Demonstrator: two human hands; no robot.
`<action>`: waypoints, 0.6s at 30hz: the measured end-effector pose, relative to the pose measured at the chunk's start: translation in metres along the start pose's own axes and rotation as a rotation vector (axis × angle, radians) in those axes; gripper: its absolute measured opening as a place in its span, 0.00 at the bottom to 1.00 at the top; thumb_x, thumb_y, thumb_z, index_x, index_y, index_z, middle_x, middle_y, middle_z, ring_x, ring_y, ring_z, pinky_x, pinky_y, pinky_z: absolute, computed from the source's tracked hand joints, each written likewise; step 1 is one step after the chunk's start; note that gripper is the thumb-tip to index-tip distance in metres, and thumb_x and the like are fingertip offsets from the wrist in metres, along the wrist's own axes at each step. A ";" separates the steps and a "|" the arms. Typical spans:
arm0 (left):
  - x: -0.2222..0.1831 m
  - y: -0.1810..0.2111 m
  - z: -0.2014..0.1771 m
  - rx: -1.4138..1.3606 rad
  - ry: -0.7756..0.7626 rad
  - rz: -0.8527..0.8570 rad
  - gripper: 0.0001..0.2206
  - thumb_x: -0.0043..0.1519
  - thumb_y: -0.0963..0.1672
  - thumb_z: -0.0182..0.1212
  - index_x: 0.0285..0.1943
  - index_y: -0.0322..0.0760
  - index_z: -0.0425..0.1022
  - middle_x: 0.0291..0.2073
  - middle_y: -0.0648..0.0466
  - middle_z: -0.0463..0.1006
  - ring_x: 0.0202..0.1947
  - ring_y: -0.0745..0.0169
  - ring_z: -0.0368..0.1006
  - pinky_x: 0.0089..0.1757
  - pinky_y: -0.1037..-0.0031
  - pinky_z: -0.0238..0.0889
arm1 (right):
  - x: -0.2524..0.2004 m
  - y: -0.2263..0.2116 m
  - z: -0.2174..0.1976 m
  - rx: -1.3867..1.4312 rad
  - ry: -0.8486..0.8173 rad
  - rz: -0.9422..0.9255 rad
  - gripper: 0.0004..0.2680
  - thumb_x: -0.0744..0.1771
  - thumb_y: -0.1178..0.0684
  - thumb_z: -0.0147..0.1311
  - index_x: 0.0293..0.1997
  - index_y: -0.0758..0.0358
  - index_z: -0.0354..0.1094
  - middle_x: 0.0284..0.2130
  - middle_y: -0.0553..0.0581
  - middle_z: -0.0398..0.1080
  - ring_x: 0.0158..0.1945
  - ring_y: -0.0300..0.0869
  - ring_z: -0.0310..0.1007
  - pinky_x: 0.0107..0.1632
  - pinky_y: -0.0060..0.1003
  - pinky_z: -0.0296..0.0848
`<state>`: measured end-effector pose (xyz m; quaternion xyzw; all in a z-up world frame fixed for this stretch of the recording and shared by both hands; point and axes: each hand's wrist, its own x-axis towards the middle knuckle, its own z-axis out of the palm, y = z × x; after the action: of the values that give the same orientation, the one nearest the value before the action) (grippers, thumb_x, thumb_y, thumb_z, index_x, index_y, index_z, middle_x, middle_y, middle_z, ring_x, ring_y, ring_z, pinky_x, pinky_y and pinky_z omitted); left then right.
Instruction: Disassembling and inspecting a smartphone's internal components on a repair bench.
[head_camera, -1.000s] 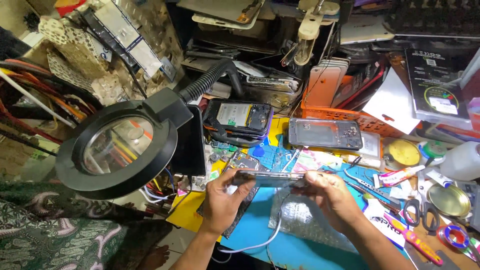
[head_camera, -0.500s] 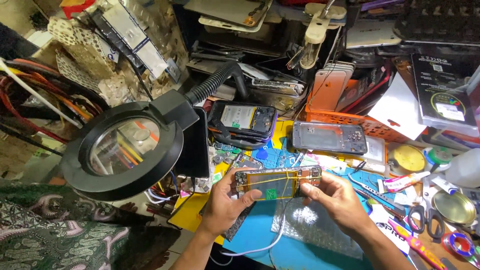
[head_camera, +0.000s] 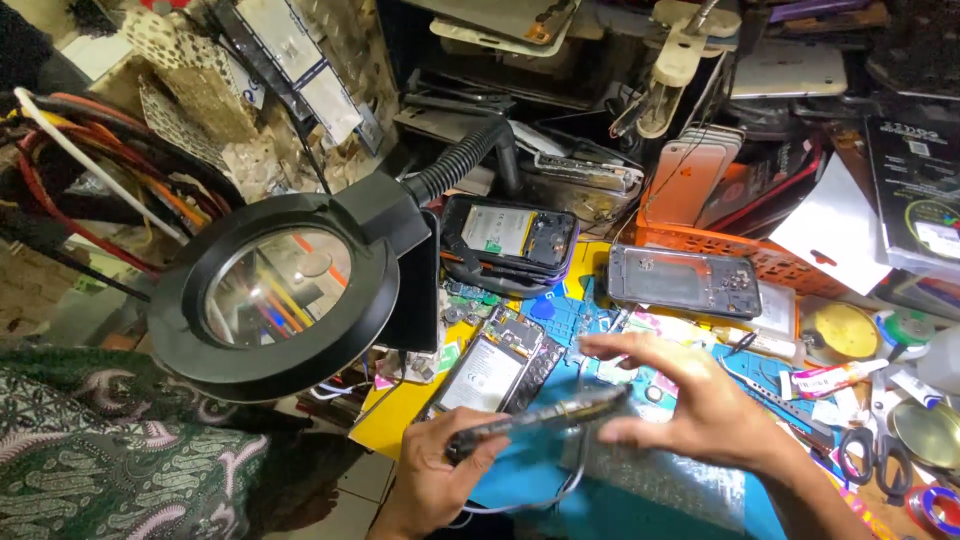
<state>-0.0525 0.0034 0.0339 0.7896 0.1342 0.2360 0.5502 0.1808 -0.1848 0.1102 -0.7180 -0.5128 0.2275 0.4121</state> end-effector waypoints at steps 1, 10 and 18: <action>-0.001 0.004 -0.002 0.043 -0.063 0.203 0.10 0.64 0.45 0.63 0.52 0.40 0.80 0.40 0.54 0.86 0.37 0.60 0.83 0.37 0.71 0.79 | -0.002 -0.004 0.005 -0.182 -0.059 -0.287 0.27 0.61 0.40 0.68 0.64 0.61 0.66 0.55 0.54 0.77 0.55 0.45 0.77 0.58 0.42 0.71; 0.011 -0.011 -0.002 0.314 0.003 0.121 0.39 0.56 0.52 0.73 0.75 0.41 0.57 0.69 0.45 0.70 0.68 0.45 0.67 0.60 0.57 0.66 | -0.006 0.004 0.016 -0.517 0.225 -0.341 0.09 0.62 0.56 0.64 0.45 0.50 0.77 0.36 0.45 0.81 0.41 0.37 0.81 0.43 0.35 0.79; 0.007 -0.041 0.010 0.843 -0.071 -0.176 0.50 0.56 0.62 0.69 0.81 0.40 0.47 0.74 0.47 0.58 0.70 0.48 0.55 0.61 0.55 0.50 | 0.046 0.051 -0.006 -0.621 0.601 -0.192 0.10 0.70 0.57 0.57 0.58 0.54 0.75 0.47 0.56 0.78 0.49 0.46 0.76 0.53 0.40 0.73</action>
<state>-0.0395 0.0134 -0.0057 0.9385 0.2668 0.0852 0.2019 0.2307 -0.1510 0.0762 -0.7910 -0.4788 -0.1955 0.3269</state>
